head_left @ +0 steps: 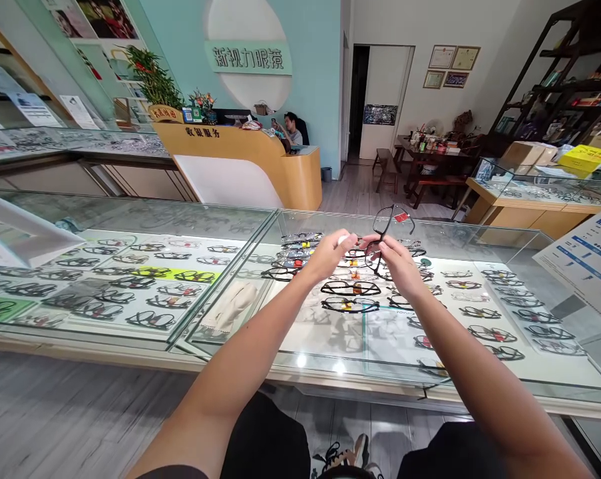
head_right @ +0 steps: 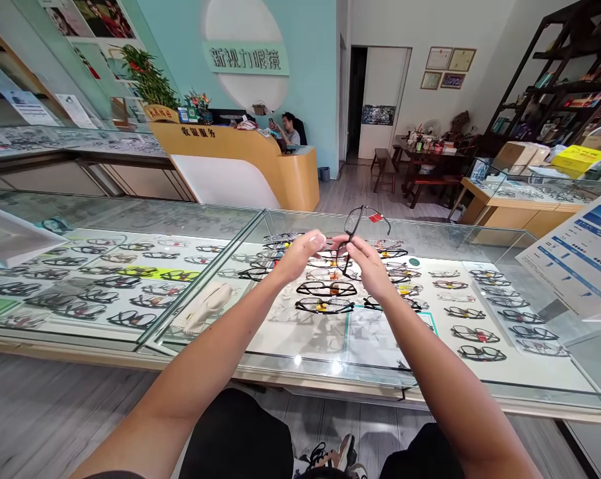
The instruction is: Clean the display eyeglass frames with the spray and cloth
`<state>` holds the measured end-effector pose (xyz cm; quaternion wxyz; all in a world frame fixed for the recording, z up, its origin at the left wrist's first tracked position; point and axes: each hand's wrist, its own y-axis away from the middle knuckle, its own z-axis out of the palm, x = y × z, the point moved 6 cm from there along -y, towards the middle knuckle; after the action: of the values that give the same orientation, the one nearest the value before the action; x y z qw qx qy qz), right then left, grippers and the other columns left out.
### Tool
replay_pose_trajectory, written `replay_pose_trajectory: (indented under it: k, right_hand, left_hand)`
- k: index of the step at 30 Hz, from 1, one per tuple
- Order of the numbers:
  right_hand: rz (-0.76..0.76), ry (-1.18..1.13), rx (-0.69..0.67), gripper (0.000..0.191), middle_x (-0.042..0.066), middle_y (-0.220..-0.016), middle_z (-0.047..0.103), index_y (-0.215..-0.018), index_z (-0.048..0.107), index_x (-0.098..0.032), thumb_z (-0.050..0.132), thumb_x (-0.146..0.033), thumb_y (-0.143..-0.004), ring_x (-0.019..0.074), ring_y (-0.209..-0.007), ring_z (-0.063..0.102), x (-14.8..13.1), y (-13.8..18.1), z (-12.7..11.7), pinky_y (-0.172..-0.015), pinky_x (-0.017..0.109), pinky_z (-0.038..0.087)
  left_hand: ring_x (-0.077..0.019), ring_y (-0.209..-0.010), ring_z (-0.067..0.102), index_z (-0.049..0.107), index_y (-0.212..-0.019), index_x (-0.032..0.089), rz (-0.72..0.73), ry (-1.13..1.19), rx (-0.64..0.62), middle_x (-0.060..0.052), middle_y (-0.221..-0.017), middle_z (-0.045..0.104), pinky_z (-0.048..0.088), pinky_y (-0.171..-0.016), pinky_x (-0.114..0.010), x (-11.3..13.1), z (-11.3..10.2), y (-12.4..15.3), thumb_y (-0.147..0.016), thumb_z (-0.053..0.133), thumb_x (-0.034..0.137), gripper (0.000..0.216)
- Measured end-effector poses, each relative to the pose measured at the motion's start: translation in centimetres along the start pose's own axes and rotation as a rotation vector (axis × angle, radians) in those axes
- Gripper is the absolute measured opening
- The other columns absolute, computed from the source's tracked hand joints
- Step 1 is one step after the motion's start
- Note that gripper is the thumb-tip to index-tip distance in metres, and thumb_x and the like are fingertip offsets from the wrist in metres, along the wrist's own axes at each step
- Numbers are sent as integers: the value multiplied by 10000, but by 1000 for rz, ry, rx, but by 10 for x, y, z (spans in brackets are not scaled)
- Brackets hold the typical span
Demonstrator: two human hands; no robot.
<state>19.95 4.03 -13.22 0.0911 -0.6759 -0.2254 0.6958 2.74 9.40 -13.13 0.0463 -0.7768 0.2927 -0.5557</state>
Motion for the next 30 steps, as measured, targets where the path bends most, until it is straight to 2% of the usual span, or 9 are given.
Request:
replay_pose_trajectory:
  k: [2, 5, 8, 11, 14, 19, 25, 28, 30]
  right_hand:
    - [4, -23, 7, 306, 52, -1158, 775, -1206, 770, -277, 581, -467, -1058, 245, -1070, 671, -2, 0, 0, -893, 367, 484]
    - [3, -53, 12, 308, 52, -1156, 782, -1217, 771, -278, 571, -455, -1065, 241, -1061, 675, -3, 0, 0, -887, 364, 482]
    - [5, -66, 10, 314, 57, -1143, 787, -1214, 773, -276, 571, -463, -1061, 254, -1068, 689, -3, 0, 0, -887, 377, 492]
    - [7, -70, 13, 318, 59, -1139, 789, -1214, 773, -277, 586, -476, -1051, 263, -1075, 698, -2, 0, 0, -887, 389, 506]
    - [12, -71, 15, 320, 58, -1148, 787, -1209, 775, -280, 587, -484, -1051, 266, -1089, 700, -2, 1, 1, -899, 394, 511]
    - [23, -86, 2, 308, 62, -1167, 786, -1214, 777, -277, 593, -463, -1051, 262, -1093, 696, 0, 2, 3, -901, 390, 507]
    - [43, -83, 16, 308, 69, -1164, 792, -1191, 767, -264, 587, -468, -1045, 266, -1077, 699, 0, 2, 2, -911, 400, 513]
    - [39, -79, 12, 314, 73, -1167, 792, -1194, 763, -258, 584, -468, -1044, 264, -1078, 699, -2, 2, 3, -904, 395, 512]
    - [33, -74, 15, 320, 75, -1162, 792, -1195, 761, -253, 588, -473, -1040, 266, -1078, 701, -2, 2, 2, -900, 393, 512]
  left_hand:
    - [-167, -747, 479, 542, -828, 216, 27, 12, 156, 3, -793, 518, 404, -732, -303, -3, -24, -6, -980, 556, 661, 470]
    - [-158, -724, 469, 535, -834, 217, -1, 22, 467, 7, -797, 515, 381, -710, -299, -19, -72, -12, -943, 644, 506, 327]
    - [-182, -789, 547, 570, -915, 227, -183, -54, 727, -2, -855, 587, 431, -784, -310, -49, -118, -12, -962, 600, 362, 146]
    - [-234, -1071, 630, 592, -1084, 245, -396, -232, 884, -32, -1089, 691, 462, -980, -353, -78, -155, -3, -1001, 585, 331, 120]
    - [-257, -1222, 632, 591, -1183, 229, -551, -347, 900, -82, -1277, 703, 462, -1062, -378, -104, -180, 6, -1044, 548, 346, 187]
    - [-323, -1240, 663, 650, -1176, 150, -722, -381, 893, -190, -1270, 713, 486, -1055, -421, -133, -201, 23, -1009, 587, 289, 226]
    - [-384, -1261, 680, 693, -1214, 120, -845, -384, 833, -236, -1277, 720, 502, -1032, -458, -149, -203, 28, -949, 665, 256, 300]
    - [-395, -1277, 678, 676, -1238, 123, -858, -382, 811, -238, -1292, 719, 504, -1044, -467, -148, -199, 28, -918, 718, 256, 349]
    - [-393, -1321, 655, 631, -1307, 119, -851, -388, 820, -246, -1344, 694, 493, -1086, -470, -140, -194, 27, -889, 770, 281, 469]
